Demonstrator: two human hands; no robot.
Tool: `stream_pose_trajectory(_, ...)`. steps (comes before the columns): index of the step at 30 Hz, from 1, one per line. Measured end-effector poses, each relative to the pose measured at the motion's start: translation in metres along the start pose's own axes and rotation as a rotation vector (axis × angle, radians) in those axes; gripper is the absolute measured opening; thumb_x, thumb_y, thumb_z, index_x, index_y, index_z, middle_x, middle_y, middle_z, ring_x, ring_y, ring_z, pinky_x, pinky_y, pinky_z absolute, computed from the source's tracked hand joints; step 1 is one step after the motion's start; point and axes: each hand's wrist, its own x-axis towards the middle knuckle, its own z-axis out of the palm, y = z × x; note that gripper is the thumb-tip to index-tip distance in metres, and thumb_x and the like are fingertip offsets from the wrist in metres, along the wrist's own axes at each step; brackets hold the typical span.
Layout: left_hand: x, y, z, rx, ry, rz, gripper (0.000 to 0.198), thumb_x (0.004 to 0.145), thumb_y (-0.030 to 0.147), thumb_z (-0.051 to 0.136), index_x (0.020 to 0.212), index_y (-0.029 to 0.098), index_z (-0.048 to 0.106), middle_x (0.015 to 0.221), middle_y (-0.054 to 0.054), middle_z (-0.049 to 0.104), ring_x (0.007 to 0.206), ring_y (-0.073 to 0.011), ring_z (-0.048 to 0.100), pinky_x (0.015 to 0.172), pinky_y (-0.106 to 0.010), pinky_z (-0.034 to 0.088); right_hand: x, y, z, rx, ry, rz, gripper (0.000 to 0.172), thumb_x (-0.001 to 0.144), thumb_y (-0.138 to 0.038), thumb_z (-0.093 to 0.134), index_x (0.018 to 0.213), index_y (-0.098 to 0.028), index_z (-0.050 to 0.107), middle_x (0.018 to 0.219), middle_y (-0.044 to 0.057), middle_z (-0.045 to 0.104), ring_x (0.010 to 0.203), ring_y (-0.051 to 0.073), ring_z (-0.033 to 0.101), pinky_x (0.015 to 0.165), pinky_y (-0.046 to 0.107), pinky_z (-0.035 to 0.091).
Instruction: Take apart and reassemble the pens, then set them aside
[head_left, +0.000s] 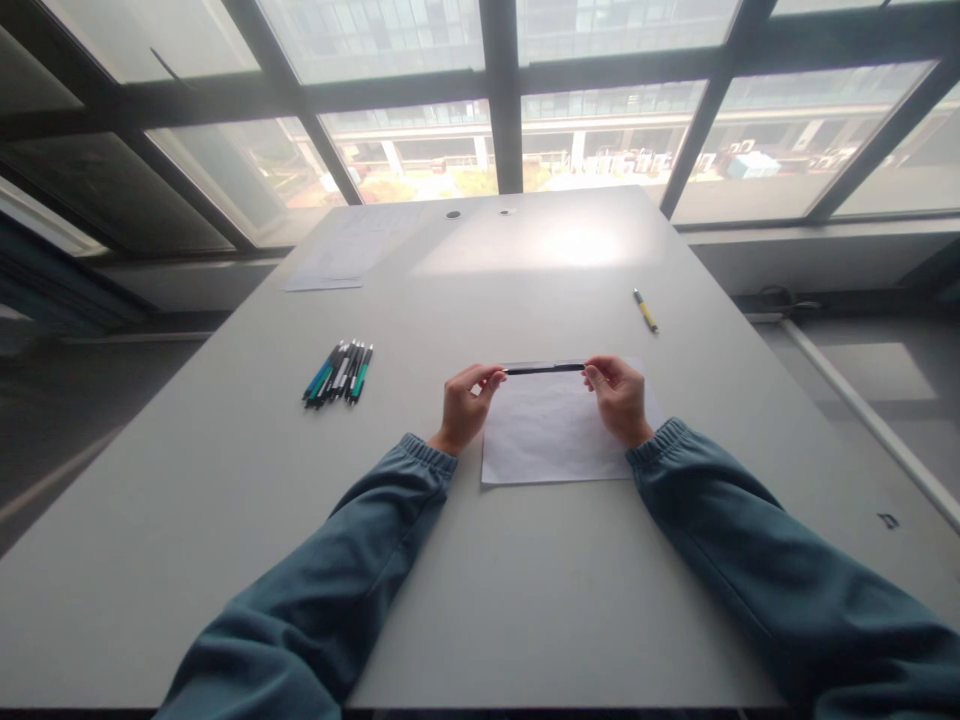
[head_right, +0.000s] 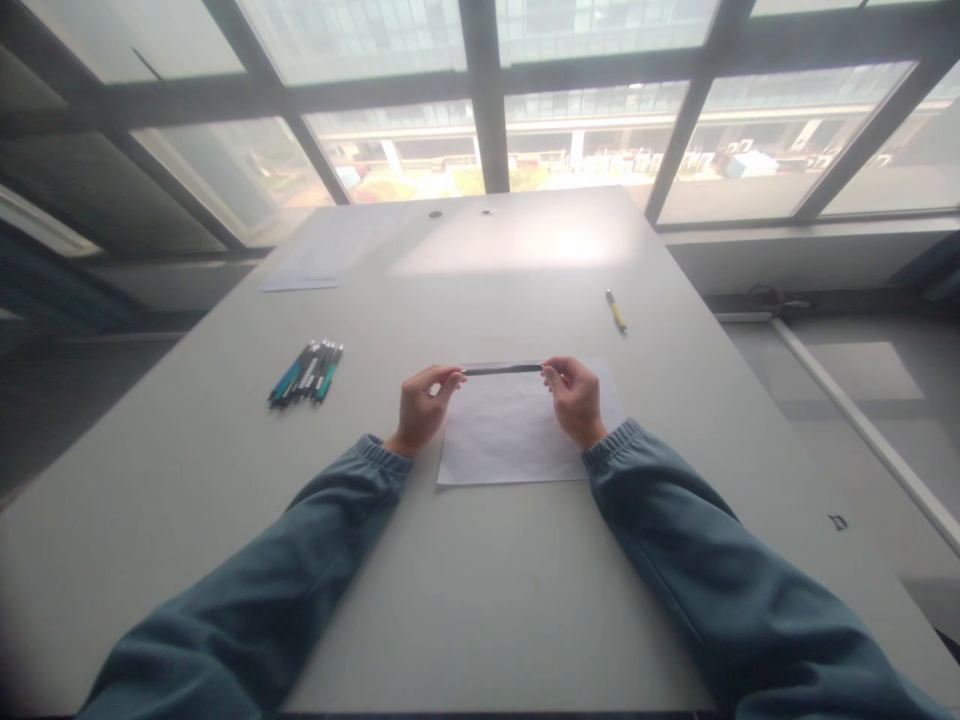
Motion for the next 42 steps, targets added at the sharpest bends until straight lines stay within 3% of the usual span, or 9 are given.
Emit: stream_pose_trajectory(42,0.0002,-0.0032,-0.0002,-0.002,-0.025,0.021,0.028,0.096,0.04,0.062,0.085,0.019,0.075,0.08,-0.004,0.075,0.073,-0.0155,0.067,0.072,-0.028,0.05,-0.0004,0.0033,-0.0017,-0.007,-0.011,-0.029,0.025,0.087,-0.043,0.071,0.087,-0.018,0.068,0.073,0.003,0.07,0.06,0.014,0.061,0.057,0.029,0.05)
